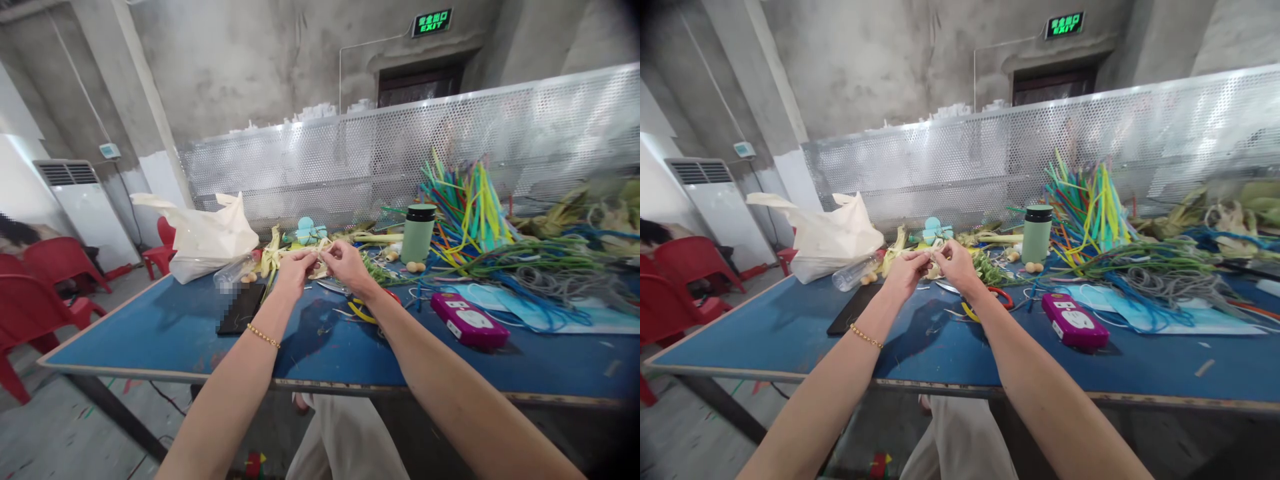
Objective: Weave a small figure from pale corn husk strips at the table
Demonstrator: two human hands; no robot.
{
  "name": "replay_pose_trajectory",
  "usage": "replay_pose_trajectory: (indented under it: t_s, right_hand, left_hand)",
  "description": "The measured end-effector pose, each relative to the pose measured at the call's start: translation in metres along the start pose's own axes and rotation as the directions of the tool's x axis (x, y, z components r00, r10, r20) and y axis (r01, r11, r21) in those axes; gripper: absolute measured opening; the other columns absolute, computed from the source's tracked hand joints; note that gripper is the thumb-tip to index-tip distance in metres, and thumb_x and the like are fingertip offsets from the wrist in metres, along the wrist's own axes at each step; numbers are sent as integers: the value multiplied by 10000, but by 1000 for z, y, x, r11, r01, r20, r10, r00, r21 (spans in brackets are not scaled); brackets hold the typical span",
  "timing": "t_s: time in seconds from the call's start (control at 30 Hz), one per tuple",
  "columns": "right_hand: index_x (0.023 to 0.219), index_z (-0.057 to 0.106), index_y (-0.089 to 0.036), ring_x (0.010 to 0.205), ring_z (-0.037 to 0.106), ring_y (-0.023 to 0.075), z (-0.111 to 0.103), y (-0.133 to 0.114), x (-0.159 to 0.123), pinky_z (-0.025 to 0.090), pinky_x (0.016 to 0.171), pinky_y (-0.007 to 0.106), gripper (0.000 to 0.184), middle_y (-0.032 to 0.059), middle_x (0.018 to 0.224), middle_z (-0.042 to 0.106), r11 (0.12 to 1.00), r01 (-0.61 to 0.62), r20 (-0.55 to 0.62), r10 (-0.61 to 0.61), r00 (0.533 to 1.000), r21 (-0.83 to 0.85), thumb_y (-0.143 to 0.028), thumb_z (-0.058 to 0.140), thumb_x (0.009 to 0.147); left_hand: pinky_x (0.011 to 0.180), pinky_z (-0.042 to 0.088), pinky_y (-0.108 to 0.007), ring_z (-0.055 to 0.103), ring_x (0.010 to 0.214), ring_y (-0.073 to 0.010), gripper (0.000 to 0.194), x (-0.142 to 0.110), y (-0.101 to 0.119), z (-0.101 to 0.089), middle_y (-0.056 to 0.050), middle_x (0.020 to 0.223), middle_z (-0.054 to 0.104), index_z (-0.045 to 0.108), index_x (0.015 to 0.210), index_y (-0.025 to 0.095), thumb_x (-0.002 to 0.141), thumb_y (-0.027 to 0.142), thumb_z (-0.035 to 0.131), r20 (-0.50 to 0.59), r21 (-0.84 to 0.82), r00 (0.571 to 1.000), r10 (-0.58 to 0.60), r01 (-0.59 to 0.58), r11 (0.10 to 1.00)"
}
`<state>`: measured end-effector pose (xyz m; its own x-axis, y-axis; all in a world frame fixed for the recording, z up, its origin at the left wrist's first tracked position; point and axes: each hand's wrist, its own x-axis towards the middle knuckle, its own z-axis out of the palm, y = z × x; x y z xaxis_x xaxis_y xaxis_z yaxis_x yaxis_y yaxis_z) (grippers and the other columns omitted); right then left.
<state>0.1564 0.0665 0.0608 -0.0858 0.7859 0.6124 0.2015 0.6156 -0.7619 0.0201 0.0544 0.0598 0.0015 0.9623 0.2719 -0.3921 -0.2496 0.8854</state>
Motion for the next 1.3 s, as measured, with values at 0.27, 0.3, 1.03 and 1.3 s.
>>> replay_pose_trajectory:
  t_s: [0.27,0.3,1.03,1.3]
  right_hand:
    - [757,538,-202,430,529,99,-2,-8,-4,410,399,234,277,-27,679,587,993,-61,21,59,998,97,-439,680,757]
    - [752,546,-199,431,525,98,-2,-8,-4,405,397,231,291,-28,668,583,991,-74,20,72,997,113,-450,694,746]
    - [629,528,-191,602,505,132,1,9,6,393,547,244,284,-12,577,547,1000,11,-123,-10,992,6,-435,663,679]
    - [590,502,-200,531,457,111,5,2,3,357,487,242,348,-22,547,523,989,-73,-104,86,991,128,-470,719,618]
  left_hand:
    - [510,314,-217,512,535,-84,232,1,-2,0,-12,553,588,706,679,106,556,236,853,-21,17,1000,5,-4,1000]
    - [510,313,-217,507,535,-83,234,1,-2,0,-10,556,585,707,681,107,554,238,854,-26,17,1000,6,-5,1000]
    - [556,372,-241,547,571,-97,344,-3,2,4,-33,630,629,709,718,94,499,272,906,51,-62,995,-82,85,994]
    - [531,312,-235,459,531,-71,289,-4,-1,3,-4,559,552,660,602,111,509,269,883,87,38,995,49,-53,998]
